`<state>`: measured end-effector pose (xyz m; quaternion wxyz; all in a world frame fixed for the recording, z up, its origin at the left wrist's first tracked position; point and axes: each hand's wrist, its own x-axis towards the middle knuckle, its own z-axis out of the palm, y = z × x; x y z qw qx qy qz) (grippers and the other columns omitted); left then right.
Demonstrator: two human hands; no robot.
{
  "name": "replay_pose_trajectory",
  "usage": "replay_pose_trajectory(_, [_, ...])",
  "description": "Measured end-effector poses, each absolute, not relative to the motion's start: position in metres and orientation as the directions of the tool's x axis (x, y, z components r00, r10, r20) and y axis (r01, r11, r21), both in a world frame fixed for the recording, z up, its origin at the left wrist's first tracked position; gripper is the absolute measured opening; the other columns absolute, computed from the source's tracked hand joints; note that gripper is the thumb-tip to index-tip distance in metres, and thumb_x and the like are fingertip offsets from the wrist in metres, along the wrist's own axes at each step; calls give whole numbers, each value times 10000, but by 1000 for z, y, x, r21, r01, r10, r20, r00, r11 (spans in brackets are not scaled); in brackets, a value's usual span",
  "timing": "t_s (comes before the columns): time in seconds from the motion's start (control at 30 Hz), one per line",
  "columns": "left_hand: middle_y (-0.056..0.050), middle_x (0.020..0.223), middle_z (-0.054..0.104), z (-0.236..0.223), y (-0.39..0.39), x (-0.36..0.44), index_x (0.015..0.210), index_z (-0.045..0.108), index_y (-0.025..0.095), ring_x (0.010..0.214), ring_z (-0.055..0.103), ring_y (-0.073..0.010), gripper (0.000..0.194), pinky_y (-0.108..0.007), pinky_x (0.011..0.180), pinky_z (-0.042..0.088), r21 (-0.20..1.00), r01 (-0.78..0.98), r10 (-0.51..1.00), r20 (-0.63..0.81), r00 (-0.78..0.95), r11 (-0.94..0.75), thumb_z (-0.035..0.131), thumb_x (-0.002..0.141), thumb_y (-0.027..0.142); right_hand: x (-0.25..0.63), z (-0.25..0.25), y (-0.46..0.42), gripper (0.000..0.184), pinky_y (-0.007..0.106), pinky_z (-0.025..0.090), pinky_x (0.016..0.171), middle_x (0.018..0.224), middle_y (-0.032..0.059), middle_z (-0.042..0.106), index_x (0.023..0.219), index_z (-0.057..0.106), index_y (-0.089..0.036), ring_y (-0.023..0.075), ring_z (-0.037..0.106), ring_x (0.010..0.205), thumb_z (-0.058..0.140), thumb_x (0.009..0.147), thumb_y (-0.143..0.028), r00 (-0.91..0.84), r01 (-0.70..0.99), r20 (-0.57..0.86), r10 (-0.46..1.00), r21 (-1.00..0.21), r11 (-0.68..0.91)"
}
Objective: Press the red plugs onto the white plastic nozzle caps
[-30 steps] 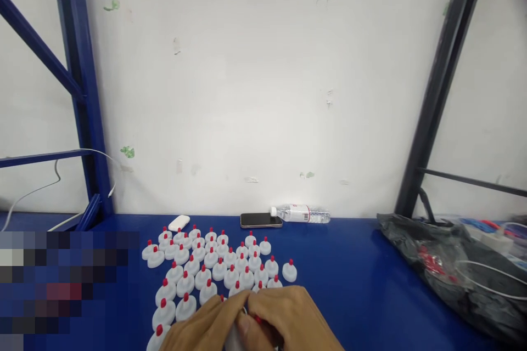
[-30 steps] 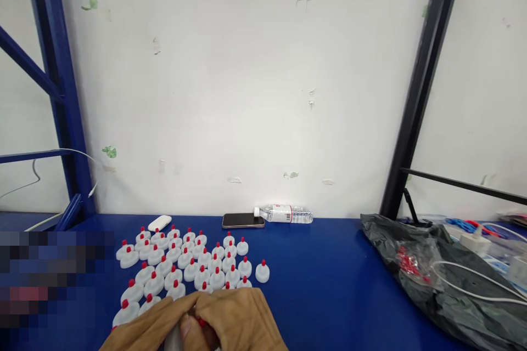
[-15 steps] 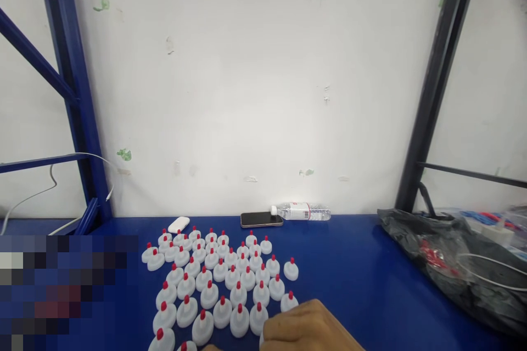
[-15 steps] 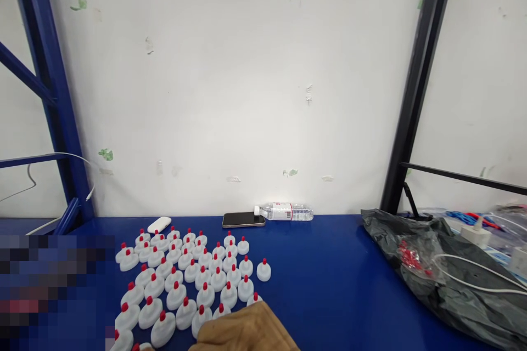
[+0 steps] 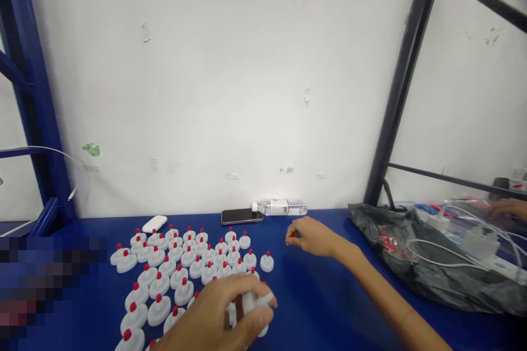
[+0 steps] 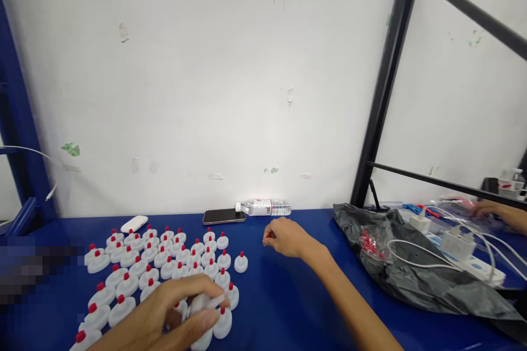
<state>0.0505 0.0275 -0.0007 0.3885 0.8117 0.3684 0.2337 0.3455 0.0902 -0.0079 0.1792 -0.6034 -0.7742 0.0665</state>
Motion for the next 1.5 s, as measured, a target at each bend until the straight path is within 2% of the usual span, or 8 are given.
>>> replay_pose_trajectory(0.07, [13, 782, 703, 11, 48, 71, 953, 720, 243, 624, 627, -164, 300, -259, 545, 466, 749, 418, 726, 120, 677, -514, 543, 949, 485, 350, -21, 107, 149, 262, 476, 741, 842, 21, 789, 831, 804, -223, 200, 714, 810, 660, 860, -199, -202, 907, 193, 960, -332, 257])
replay_pose_trajectory(0.17, [-9, 855, 720, 19, 93, 97, 872, 720, 185, 814, 679, -203, 260, -291, 701, 533, 693, 414, 692, 169, 702, -590, 621, 955, 411, 353, -36, 115, 163, 248, 475, 742, 889, 22, 791, 902, 797, -211, 182, 715, 818, 640, 909, -255, -200, 895, 213, 956, -357, 267])
replay_pose_trajectory(0.37, [-42, 1184, 685, 0, 164, 132, 1142, 689, 153, 1055, 682, -280, 310, -425, 893, 591, 622, 460, 674, 154, 722, -634, 600, 1015, 421, 359, -39, 103, 220, 252, 441, 694, 859, 13, 763, 1063, 755, -231, 175, 680, 755, 642, 948, -380, -184, 889, 271, 945, -364, 278])
replay_pose_trajectory(0.57, [-76, 1248, 665, -23, 186, 150, 1236, 645, 171, 1061, 680, -256, 318, -444, 894, 596, 565, 527, 695, 121, 709, -635, 647, 995, 379, 333, -22, 80, 401, 264, 336, 632, 739, 7, 706, 839, 707, -214, 158, 602, 664, 467, 1048, -459, -195, 883, 401, 895, -326, 339])
replay_pose_trajectory(0.77, [-81, 1233, 678, 0, 170, 137, 1193, 662, 174, 1073, 676, -247, 294, -461, 930, 579, 542, 529, 723, 240, 648, -653, 642, 998, 393, 294, -34, 73, 255, 295, 214, 589, 693, 38, 712, 734, 665, -192, 174, 600, 610, 648, 925, -360, -322, 862, 442, 838, -229, 452])
replay_pose_trajectory(1.0, [-48, 1167, 761, 21, 114, 101, 1161, 744, 230, 1085, 678, -269, 371, -335, 917, 513, 586, 496, 756, 374, 537, -641, 578, 972, 502, 283, -27, 85, 449, 273, 242, 563, 585, -27, 505, 657, 495, -200, 128, 441, 544, 420, 1044, -415, -45, 772, 550, 834, -511, 379])
replay_pose_trajectory(1.17, [-16, 862, 764, 15, 108, 92, 994, 789, 219, 739, 631, -208, 362, -302, 684, 451, 635, 462, 771, 378, 512, -619, 611, 913, 524, 258, -26, 96, 527, 256, 262, 538, 607, -44, 380, 654, 458, -207, 122, 360, 573, 400, 1029, -573, 24, 420, 499, 866, -791, 444])
replay_pose_trajectory(1.5, [11, 575, 611, 12, 110, 86, 811, 791, 176, 495, 390, -105, 336, -260, 511, 292, 751, 381, 764, 247, 596, -540, 684, 863, 491, 275, -27, 97, 522, 265, 251, 529, 576, -46, 392, 632, 542, -190, 109, 340, 536, 486, 1012, -543, -224, 305, 447, 866, -812, 498])
